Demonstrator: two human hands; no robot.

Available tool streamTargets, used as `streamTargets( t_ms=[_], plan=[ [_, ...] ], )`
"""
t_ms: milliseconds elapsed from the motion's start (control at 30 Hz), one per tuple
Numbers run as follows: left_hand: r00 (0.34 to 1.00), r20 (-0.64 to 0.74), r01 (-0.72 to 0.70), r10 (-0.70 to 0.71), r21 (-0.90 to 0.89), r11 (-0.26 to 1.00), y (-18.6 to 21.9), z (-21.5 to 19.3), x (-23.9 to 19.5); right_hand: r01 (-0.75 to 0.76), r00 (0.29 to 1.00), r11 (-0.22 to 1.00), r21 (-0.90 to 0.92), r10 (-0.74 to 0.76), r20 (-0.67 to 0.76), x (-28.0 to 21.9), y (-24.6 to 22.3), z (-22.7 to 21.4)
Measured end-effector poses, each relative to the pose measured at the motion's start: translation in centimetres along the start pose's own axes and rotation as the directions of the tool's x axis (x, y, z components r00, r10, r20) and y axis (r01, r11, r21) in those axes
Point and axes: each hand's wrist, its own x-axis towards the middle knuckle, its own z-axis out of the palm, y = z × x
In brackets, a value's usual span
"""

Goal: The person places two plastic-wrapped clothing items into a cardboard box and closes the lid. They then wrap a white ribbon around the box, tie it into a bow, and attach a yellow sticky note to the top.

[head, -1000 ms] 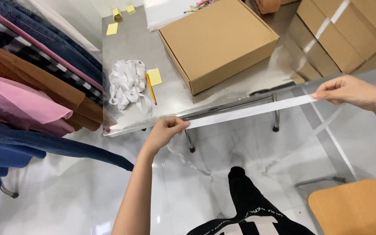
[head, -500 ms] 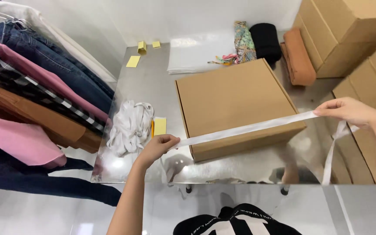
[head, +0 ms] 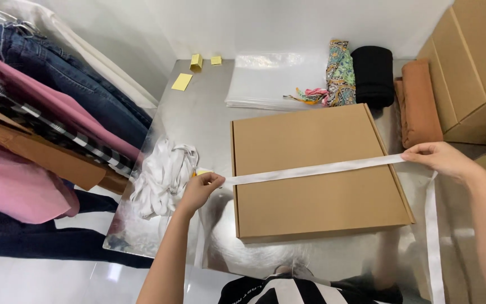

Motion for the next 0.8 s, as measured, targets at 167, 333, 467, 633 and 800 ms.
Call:
streamTargets(
  t_ms=[167,333,467,633,800],
  plan=[
    [1.000,-0.017,-0.011,0.011,0.005,1.000,-2.7,2.7,2.7,0.046,0.997,0.997,0.063,-0.050,0.061,5.9,6.6,2.0],
    [0.994,-0.106,-0.027,0.015,-0.105,0.994,-3.6,6.3,3.2,-0.043,0.994,0.963,0.267,0.015,0.105,4.6,6.2,6.0],
    [0.965,-0.259,-0.098,0.039,-0.217,0.971,-4.3,9.0,3.0,-0.152,0.978,0.944,0.292,0.186,-0.093,3.6,6.8,9.5],
    [0.961,-0.265,-0.054,-0.080,-0.462,0.885,-2.6,10.2,1.9,0.026,0.968,0.995,0.097,0.000,-0.252,9.0,14.3,11.0],
    [0.992,-0.084,0.037,-0.099,-0.551,0.834,-0.3,8.9,-0.1,-0.165,0.960,0.923,0.348,0.232,-0.159,4.1,9.9,10.9]
  ],
)
